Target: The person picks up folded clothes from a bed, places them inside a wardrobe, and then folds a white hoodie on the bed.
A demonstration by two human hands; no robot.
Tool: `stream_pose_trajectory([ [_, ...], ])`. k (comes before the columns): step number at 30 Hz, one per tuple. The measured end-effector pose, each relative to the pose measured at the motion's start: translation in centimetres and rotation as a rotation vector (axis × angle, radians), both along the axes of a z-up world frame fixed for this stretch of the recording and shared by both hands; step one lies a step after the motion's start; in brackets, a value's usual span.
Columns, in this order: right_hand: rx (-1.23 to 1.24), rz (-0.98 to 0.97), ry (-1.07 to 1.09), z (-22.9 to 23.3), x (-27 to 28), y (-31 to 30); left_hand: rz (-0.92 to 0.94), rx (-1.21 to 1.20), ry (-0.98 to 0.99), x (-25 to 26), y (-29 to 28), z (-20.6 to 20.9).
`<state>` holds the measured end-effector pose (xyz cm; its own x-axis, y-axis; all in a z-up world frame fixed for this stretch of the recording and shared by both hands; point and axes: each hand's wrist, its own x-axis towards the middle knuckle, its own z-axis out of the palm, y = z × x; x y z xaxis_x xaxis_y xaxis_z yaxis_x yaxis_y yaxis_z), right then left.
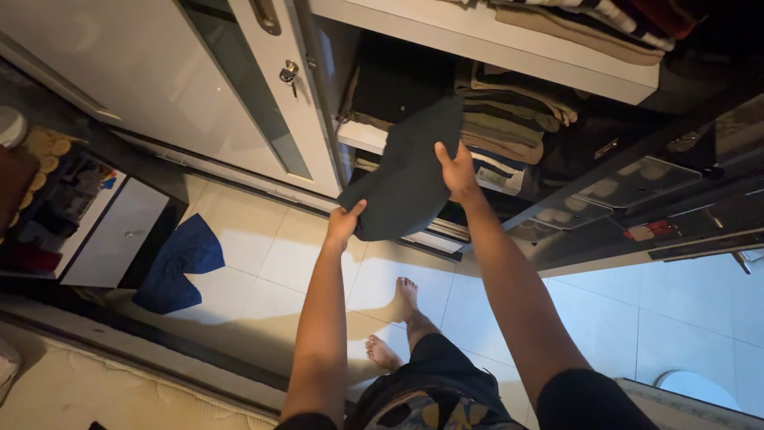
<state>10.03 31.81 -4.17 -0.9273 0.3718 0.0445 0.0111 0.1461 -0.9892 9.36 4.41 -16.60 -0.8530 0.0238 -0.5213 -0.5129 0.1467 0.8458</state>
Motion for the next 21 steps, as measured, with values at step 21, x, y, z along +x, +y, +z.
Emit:
stream_pose_trajectory([
  [21, -0.089, 0.088, -0.058, 7.3, 3.2, 4.3, 0.115, 0.403, 0.247, -3.5, 5.3, 7.7],
])
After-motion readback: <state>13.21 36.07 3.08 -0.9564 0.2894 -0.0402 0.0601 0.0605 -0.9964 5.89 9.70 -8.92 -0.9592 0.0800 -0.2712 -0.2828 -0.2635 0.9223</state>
